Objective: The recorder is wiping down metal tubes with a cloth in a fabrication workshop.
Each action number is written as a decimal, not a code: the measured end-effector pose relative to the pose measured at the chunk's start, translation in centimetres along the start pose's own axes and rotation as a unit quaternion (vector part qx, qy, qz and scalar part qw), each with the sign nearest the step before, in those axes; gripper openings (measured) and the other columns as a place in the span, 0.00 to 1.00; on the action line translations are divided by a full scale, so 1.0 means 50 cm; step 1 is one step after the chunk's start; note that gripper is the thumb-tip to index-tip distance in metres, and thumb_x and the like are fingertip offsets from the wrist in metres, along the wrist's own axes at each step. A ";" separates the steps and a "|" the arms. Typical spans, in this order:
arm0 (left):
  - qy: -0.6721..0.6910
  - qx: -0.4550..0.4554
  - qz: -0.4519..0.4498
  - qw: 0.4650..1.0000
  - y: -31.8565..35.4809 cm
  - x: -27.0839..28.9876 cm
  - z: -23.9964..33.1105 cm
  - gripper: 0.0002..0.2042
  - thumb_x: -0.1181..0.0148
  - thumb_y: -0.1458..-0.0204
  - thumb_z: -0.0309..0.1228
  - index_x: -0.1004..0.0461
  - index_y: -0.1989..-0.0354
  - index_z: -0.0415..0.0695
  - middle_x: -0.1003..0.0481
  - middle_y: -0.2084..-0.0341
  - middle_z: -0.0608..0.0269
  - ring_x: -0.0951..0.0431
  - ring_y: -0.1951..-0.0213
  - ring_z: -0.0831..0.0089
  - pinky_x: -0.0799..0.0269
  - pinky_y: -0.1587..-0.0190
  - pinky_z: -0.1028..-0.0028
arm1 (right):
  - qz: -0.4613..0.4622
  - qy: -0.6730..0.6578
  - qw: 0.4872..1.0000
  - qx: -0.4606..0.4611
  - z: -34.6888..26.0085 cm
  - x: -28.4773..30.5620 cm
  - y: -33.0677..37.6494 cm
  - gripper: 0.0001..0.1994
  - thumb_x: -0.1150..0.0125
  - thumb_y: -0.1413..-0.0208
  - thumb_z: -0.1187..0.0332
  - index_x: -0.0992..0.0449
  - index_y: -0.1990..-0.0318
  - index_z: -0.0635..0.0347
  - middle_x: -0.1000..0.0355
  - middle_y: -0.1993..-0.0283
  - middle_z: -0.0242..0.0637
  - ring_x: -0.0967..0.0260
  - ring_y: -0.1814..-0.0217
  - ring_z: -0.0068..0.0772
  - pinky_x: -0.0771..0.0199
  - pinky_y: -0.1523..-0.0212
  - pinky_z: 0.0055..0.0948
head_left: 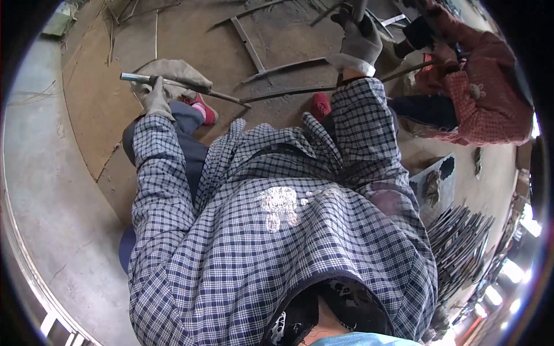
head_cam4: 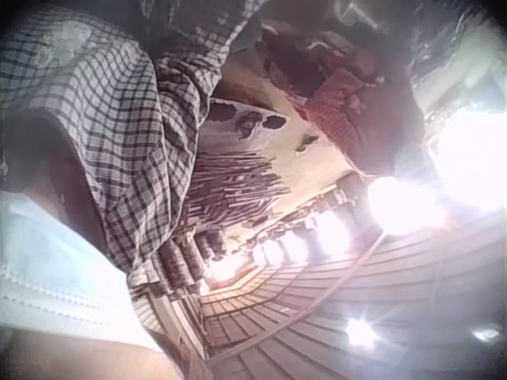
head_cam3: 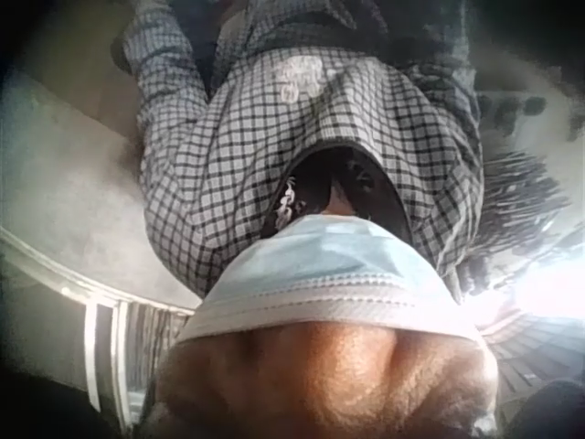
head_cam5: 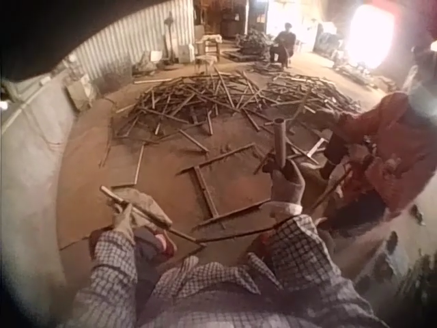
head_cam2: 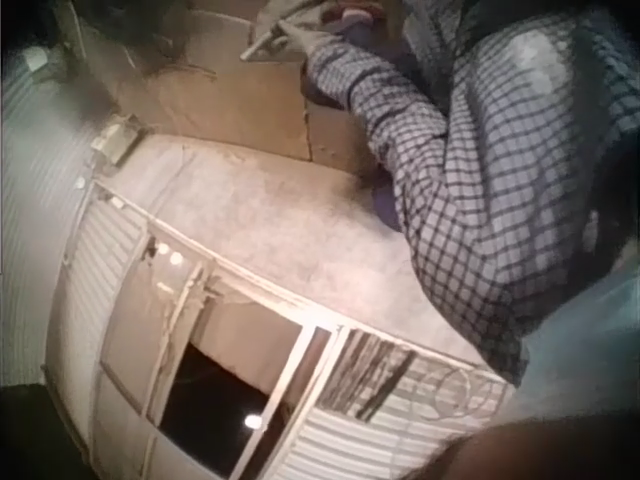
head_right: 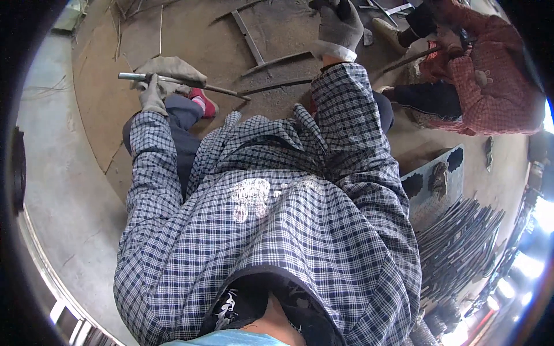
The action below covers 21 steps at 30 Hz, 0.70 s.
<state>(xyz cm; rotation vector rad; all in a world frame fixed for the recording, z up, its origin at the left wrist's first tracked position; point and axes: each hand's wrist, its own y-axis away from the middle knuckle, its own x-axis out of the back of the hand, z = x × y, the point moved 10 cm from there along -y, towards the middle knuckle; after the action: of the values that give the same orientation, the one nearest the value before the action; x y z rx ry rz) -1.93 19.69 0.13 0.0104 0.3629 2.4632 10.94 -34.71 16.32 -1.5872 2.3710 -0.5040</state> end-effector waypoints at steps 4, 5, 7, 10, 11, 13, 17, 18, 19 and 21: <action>-0.032 -0.006 0.025 0.999 -0.027 0.040 -0.028 0.13 0.35 0.52 0.30 0.30 0.60 0.45 0.28 0.68 0.68 0.27 0.69 0.77 0.31 0.66 0.77 | -0.041 -0.163 0.985 -0.043 -0.018 -0.052 0.027 0.14 0.44 0.47 0.79 0.28 0.52 0.71 0.25 0.59 0.41 0.27 0.61 0.32 0.26 0.57 0.28; 0.020 -0.073 0.036 0.997 -0.047 0.083 -0.015 0.15 0.35 0.53 0.33 0.30 0.59 0.44 0.27 0.68 0.68 0.27 0.69 0.76 0.31 0.66 0.75 | -0.066 -0.175 0.981 -0.060 -0.031 -0.090 0.032 0.14 0.46 0.46 0.81 0.29 0.51 0.72 0.26 0.60 0.40 0.28 0.63 0.30 0.29 0.58 0.28; 0.049 -0.052 0.029 0.997 -0.042 0.049 -0.036 0.15 0.35 0.53 0.33 0.30 0.58 0.43 0.27 0.67 0.67 0.27 0.68 0.76 0.31 0.66 0.75 | -0.054 -0.158 0.985 -0.042 -0.034 -0.075 0.033 0.14 0.46 0.47 0.81 0.28 0.52 0.73 0.26 0.61 0.39 0.28 0.63 0.30 0.29 0.58 0.28; -0.050 -0.039 0.052 0.997 -0.047 0.048 -0.034 0.12 0.36 0.53 0.25 0.30 0.60 0.44 0.27 0.66 0.66 0.27 0.65 0.78 0.31 0.66 0.78 | -0.059 -0.193 0.979 -0.014 -0.046 -0.088 0.034 0.13 0.47 0.48 0.82 0.27 0.54 0.73 0.26 0.63 0.39 0.28 0.64 0.30 0.29 0.59 0.28; -0.047 -0.038 0.056 0.997 -0.063 0.061 -0.048 0.12 0.36 0.53 0.25 0.30 0.60 0.44 0.27 0.66 0.66 0.27 0.65 0.78 0.31 0.66 0.78 | -0.058 -0.246 0.967 -0.024 -0.049 -0.086 0.038 0.12 0.46 0.47 0.82 0.27 0.54 0.73 0.26 0.63 0.39 0.28 0.64 0.30 0.29 0.59 0.28; 0.065 -0.070 0.042 0.995 -0.073 0.083 -0.048 0.12 0.36 0.52 0.30 0.30 0.62 0.42 0.27 0.68 0.65 0.28 0.69 0.78 0.32 0.68 0.77 | -0.062 -0.301 0.951 -0.035 -0.076 -0.103 0.046 0.12 0.45 0.47 0.81 0.27 0.55 0.73 0.26 0.63 0.39 0.28 0.64 0.29 0.29 0.59 0.28; -0.058 -0.024 0.028 0.998 -0.059 0.054 -0.057 0.09 0.35 0.53 0.26 0.31 0.67 0.44 0.30 0.74 0.70 0.30 0.77 0.81 0.35 0.76 0.80 | -0.064 -0.105 0.992 -0.042 -0.073 -0.089 0.053 0.11 0.45 0.47 0.80 0.27 0.55 0.72 0.25 0.63 0.38 0.29 0.64 0.28 0.30 0.60 0.26; -0.006 -0.012 0.037 0.999 -0.050 0.043 -0.053 0.09 0.36 0.53 0.26 0.31 0.67 0.44 0.30 0.74 0.70 0.30 0.76 0.81 0.35 0.76 0.79 | -0.064 -0.123 0.989 -0.041 -0.069 -0.091 0.041 0.11 0.45 0.47 0.80 0.27 0.55 0.72 0.26 0.63 0.38 0.29 0.64 0.28 0.30 0.60 0.26; 0.042 0.001 0.050 0.998 -0.031 0.041 -0.053 0.09 0.36 0.53 0.27 0.31 0.68 0.44 0.30 0.74 0.69 0.30 0.76 0.81 0.35 0.77 0.79 | -0.042 -0.119 0.988 -0.086 -0.072 -0.091 0.053 0.11 0.46 0.47 0.80 0.27 0.55 0.72 0.26 0.62 0.38 0.29 0.64 0.28 0.30 0.60 0.26; 0.058 -0.012 0.073 0.996 -0.035 0.074 -0.044 0.09 0.35 0.53 0.27 0.31 0.68 0.44 0.30 0.73 0.68 0.30 0.75 0.80 0.35 0.75 0.80 | -0.062 -0.170 0.982 -0.054 -0.091 -0.115 0.052 0.11 0.46 0.47 0.80 0.27 0.55 0.73 0.26 0.61 0.39 0.29 0.64 0.29 0.29 0.60 0.26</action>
<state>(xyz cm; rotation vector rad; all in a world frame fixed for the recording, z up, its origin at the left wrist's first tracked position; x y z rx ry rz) -4.03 22.65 -2.72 -0.1203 0.3946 2.6194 9.18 -27.79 19.46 -1.7170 2.0843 -0.1144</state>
